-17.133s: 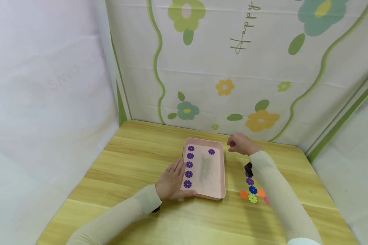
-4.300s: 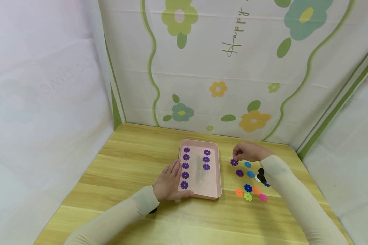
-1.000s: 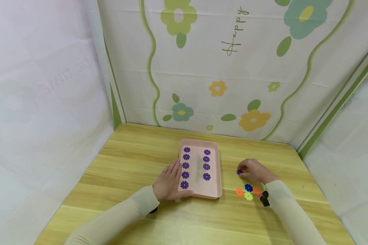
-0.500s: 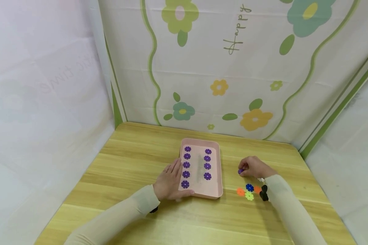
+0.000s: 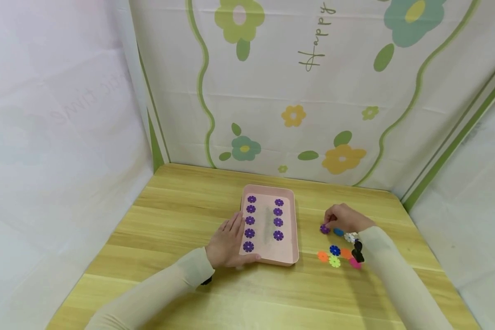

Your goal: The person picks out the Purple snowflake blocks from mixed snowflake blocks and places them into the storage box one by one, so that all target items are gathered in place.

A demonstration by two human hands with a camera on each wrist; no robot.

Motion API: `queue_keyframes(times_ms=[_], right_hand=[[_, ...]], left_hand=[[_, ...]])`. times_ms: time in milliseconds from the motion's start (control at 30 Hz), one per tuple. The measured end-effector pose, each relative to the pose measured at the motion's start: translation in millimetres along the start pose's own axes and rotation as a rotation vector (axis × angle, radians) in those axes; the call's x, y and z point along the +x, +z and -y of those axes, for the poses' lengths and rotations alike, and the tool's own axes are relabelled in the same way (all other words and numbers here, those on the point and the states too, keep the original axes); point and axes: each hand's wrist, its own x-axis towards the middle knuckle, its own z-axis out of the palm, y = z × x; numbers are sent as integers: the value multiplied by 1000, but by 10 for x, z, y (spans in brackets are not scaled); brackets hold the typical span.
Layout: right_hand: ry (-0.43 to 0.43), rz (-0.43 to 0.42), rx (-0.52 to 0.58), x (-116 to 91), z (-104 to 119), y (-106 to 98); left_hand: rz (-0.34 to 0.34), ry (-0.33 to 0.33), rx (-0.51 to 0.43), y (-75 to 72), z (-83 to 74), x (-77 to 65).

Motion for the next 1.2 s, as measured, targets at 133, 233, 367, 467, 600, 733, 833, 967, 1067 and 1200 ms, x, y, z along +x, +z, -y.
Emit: queue_keyframes(times_ms=[133, 233, 367, 467, 600, 733, 833, 967, 1067, 1200], right_hand=[[7, 18, -27, -20, 42, -55], [2, 28, -23, -31, 91, -96], [-22, 31, -18, -38, 186, -162], [-42, 32, -23, -36, 272, -212], [-61, 41, -45, -9, 394, -261], [-83, 58, -75, 45, 529, -290], [-96, 77, -95, 97, 656, -301], [-102, 103, -117, 169, 858, -296], [-133, 116, -141, 236, 999, -261], [-178, 136, -146, 331, 1150, -179]], left_hand=[[-2, 4, -7, -6, -1, -5], [-1, 4, -12, -12, -5, -14], [-11, 4, -12, -6, -6, -16], [-30, 10, -8, 27, 5, -4], [-35, 14, 2, 36, 6, -5], [-29, 13, 3, 8, -7, -24], [-20, 8, -5, -4, -7, -29], [-11, 4, -14, -16, -10, -30], [-12, 6, -9, -14, -9, -24], [-19, 11, 9, -10, -6, -18]])
